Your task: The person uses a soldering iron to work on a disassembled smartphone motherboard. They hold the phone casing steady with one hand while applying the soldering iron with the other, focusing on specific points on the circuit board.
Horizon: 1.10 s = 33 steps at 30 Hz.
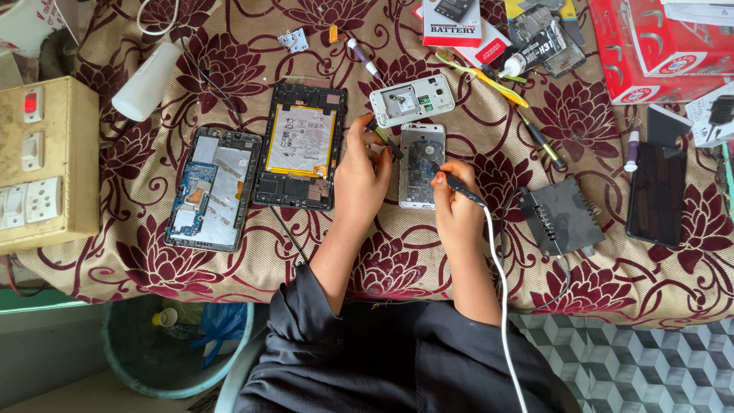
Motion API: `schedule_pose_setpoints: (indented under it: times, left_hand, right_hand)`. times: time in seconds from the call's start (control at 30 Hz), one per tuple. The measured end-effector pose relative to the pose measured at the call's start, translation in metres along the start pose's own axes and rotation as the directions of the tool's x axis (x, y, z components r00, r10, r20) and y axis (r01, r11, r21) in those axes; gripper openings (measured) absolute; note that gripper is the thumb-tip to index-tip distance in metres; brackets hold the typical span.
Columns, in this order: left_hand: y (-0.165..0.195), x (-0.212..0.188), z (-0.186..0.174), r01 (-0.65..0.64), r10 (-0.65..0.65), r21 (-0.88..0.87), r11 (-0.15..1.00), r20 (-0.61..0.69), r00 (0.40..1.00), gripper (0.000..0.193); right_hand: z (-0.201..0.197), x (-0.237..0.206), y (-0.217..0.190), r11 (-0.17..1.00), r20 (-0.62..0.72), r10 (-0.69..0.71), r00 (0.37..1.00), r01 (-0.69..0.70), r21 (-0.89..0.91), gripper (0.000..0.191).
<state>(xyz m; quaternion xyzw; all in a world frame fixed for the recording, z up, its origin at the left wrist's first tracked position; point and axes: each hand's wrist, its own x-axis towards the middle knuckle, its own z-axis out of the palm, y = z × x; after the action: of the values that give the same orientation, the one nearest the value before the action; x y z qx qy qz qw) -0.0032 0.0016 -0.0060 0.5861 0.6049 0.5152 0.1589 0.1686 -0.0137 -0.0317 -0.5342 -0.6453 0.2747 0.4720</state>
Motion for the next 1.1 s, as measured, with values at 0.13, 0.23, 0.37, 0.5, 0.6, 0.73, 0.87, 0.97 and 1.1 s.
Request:
schedule_pose_setpoints:
  times: [0.13, 0.23, 0.37, 0.5, 0.6, 0.73, 0.87, 0.97, 1.1]
  left_hand:
    - [0.000, 0.001, 0.000, -0.002, 0.002, 0.005, 1.000, -0.004, 1.000, 0.061]
    - [0.000, 0.000, 0.000, 0.008, -0.008, 0.002, 1.000, 0.003, 1.000, 0.061]
    - [0.000, 0.000, 0.000, 0.003, -0.003, 0.002, 1.000, 0.002, 1.000, 0.062]
    - [0.000, 0.000, 0.000, -0.007, 0.007, 0.013, 1.000, 0.000, 1.000, 0.062]
    - [0.000, 0.000, -0.001, 0.004, -0.004, 0.006, 1.000, 0.007, 1.000, 0.063]
    - [0.002, 0.001, -0.002, 0.011, -0.011, -0.007, 1.000, 0.009, 1.000, 0.062]
    - [0.002, 0.001, -0.002, 0.008, -0.008, -0.007, 1.000, 0.011, 1.000, 0.062]
    - [0.002, 0.001, -0.001, 0.008, -0.008, -0.008, 1.000, 0.010, 1.000, 0.061]
    - [0.002, 0.001, -0.001, -0.005, 0.005, 0.002, 1.000, 0.001, 1.000, 0.061]
  right_hand:
    - [0.000, 0.001, -0.002, 1.000, 0.000, -0.021, 1.000, 0.021, -0.011, 0.017]
    - [-0.001, 0.000, -0.002, 0.999, -0.002, -0.006, 1.000, 0.006, -0.040, 0.018]
    - [0.000, 0.000, -0.001, 1.000, -0.001, -0.024, 1.000, 0.024, -0.019, 0.017]
    - [0.001, 0.000, 0.004, 1.000, -0.006, -0.015, 1.000, 0.015, 0.004, 0.016]
    - [0.003, 0.002, 0.008, 0.999, -0.023, -0.009, 1.000, 0.010, 0.034, 0.013]
    - [0.000, 0.003, 0.010, 0.993, -0.073, -0.012, 0.997, 0.020, 0.116, 0.012]
    - [0.000, 0.002, 0.009, 0.997, -0.047, -0.004, 0.999, 0.008, 0.075, 0.013]
    - [0.000, 0.001, 0.009, 0.999, -0.036, -0.010, 0.999, 0.012, 0.040, 0.014]
    - [0.000, 0.001, 0.009, 0.999, -0.033, 0.005, 0.999, -0.004, 0.034, 0.014]
